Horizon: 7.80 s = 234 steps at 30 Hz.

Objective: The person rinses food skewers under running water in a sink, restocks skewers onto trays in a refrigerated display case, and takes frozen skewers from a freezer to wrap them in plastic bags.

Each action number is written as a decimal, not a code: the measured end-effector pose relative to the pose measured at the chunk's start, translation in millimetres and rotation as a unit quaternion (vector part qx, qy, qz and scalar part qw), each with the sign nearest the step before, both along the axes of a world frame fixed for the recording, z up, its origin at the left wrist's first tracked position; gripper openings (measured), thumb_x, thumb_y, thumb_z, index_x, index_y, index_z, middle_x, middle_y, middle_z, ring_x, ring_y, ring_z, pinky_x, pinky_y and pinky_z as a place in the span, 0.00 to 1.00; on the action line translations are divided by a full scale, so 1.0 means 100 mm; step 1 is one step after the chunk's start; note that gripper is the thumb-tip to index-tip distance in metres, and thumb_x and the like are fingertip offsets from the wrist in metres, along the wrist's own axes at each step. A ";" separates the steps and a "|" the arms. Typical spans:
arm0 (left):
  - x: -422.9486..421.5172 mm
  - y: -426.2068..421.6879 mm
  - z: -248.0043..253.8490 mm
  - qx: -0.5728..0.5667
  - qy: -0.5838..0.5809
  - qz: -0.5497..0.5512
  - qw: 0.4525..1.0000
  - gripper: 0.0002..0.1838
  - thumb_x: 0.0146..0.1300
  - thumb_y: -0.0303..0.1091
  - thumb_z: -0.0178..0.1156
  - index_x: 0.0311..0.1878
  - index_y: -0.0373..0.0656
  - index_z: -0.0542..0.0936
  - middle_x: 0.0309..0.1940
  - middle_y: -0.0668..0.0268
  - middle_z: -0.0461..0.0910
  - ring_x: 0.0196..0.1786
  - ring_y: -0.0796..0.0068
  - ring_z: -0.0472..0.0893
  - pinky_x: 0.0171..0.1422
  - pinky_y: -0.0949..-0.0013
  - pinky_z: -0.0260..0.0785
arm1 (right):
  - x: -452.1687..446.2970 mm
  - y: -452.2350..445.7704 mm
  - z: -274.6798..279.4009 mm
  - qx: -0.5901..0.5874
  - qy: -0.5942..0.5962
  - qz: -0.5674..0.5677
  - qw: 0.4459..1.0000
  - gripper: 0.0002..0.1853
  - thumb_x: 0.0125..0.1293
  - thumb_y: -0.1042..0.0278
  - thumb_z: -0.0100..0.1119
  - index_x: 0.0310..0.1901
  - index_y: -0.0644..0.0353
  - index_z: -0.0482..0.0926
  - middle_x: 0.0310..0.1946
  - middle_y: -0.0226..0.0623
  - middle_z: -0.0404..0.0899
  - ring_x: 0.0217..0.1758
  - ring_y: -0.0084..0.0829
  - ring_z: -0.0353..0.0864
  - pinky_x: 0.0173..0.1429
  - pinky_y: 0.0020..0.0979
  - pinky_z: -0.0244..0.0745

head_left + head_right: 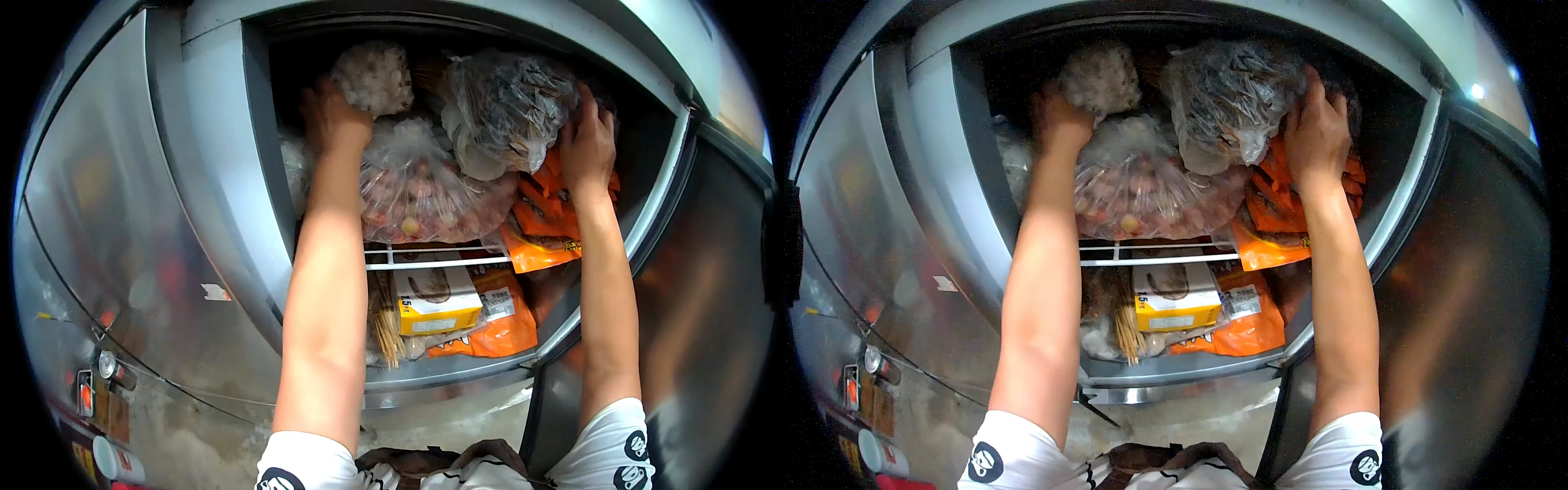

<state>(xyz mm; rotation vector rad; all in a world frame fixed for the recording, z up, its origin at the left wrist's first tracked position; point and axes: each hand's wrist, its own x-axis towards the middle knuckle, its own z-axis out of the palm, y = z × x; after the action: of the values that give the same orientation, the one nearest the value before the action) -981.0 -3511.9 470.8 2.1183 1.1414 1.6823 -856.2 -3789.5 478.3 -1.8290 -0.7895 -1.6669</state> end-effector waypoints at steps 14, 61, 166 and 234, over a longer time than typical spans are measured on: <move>-0.53 -0.80 -0.21 0.102 -0.049 -0.047 0.992 0.35 0.40 0.23 0.65 0.56 0.35 0.65 0.47 0.48 0.64 0.54 0.45 0.65 0.54 0.53 0.69 | -0.13 0.07 0.04 -0.063 -0.110 0.039 0.991 0.34 0.51 0.84 0.52 0.63 0.55 0.62 0.52 0.46 0.71 0.52 0.48 0.71 0.57 0.44 0.67; -1.28 -1.70 -1.44 0.136 -0.099 -0.037 0.985 0.42 0.47 0.31 0.71 0.63 0.33 0.59 0.61 0.49 0.55 0.63 0.49 0.58 0.67 0.53 0.51 | -0.88 -0.28 -0.55 -0.202 0.474 0.630 0.581 0.58 0.48 0.58 0.72 0.71 0.59 0.37 0.62 0.66 0.56 0.67 0.50 0.60 0.67 0.41 0.57; -3.52 -3.31 -3.86 -0.476 -0.354 -0.276 0.756 0.36 0.52 0.35 0.65 0.63 0.37 0.62 0.62 0.56 0.64 0.64 0.57 0.66 0.68 0.49 0.55 | -2.84 -0.76 -3.81 -0.344 0.481 0.597 0.542 0.31 0.48 0.59 0.69 0.54 0.64 0.71 0.34 0.46 0.80 0.35 0.44 0.81 0.41 0.38 0.76; -4.14 -3.22 -3.72 -0.459 -0.506 -0.068 0.727 0.15 0.57 0.21 0.57 0.48 0.35 0.67 0.38 0.58 0.75 0.25 0.72 0.75 0.26 0.71 0.70 | -3.33 0.82 -3.84 -0.292 0.570 0.472 0.606 0.34 0.53 0.76 0.55 0.63 0.63 0.57 0.42 0.41 0.74 0.47 0.39 0.72 0.53 0.37 0.67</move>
<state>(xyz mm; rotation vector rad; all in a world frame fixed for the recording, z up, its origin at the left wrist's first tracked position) -1395.4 -3833.8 98.8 0.4840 1.0094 1.3532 -1189.4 -3707.0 94.8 -1.7614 -1.3131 0.5607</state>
